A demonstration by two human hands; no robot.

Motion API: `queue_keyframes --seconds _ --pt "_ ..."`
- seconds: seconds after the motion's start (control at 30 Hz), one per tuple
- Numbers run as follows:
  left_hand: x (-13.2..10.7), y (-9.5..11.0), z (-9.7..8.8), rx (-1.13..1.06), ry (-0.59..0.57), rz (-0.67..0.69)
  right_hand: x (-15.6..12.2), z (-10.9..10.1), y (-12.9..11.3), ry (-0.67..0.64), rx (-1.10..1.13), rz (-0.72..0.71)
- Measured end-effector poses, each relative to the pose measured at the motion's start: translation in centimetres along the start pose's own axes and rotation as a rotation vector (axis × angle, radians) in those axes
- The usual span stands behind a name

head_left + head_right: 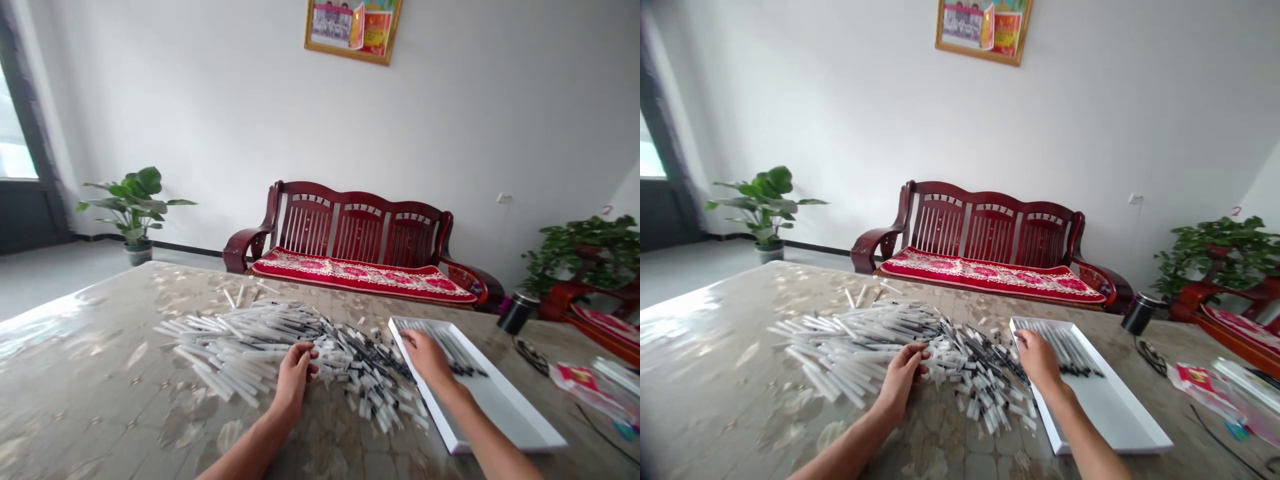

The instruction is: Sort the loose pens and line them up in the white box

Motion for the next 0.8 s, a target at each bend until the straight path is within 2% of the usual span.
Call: queue_keyframes --seconds 0.1,0.2,0.47,0.67,0.8 --pt "-0.1 -0.1 0.2 0.016 -0.010 0.000 -0.1 2.0 -6.3 -0.095 0.083 -0.131" --pt "0.0 -0.5 0.1 -0.014 0.016 -0.015 0.2 4.1 -9.9 -0.159 0.074 -0.111" --pt "0.6 -1.5 -0.8 -0.169 0.111 -0.062 2.4 8.2 -14.9 -0.192 0.008 -0.161" --pt "0.6 -2.0 -0.9 -0.199 0.147 -0.028 4.5 9.6 -18.8 -0.196 0.030 -0.249" --pt "0.5 -2.6 -0.8 -0.248 0.157 -0.055 5.9 10.5 -21.9 -0.193 0.045 -0.326"
Point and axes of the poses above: each hand's wrist, its own x-axis towards the middle knuckle, its own z-axis out of the palm, y = z × x, the point moved 6 cm from there along x, towards the middle knuckle, and after that the axes turned 4 degrees about -z, right-handed, at the moved point
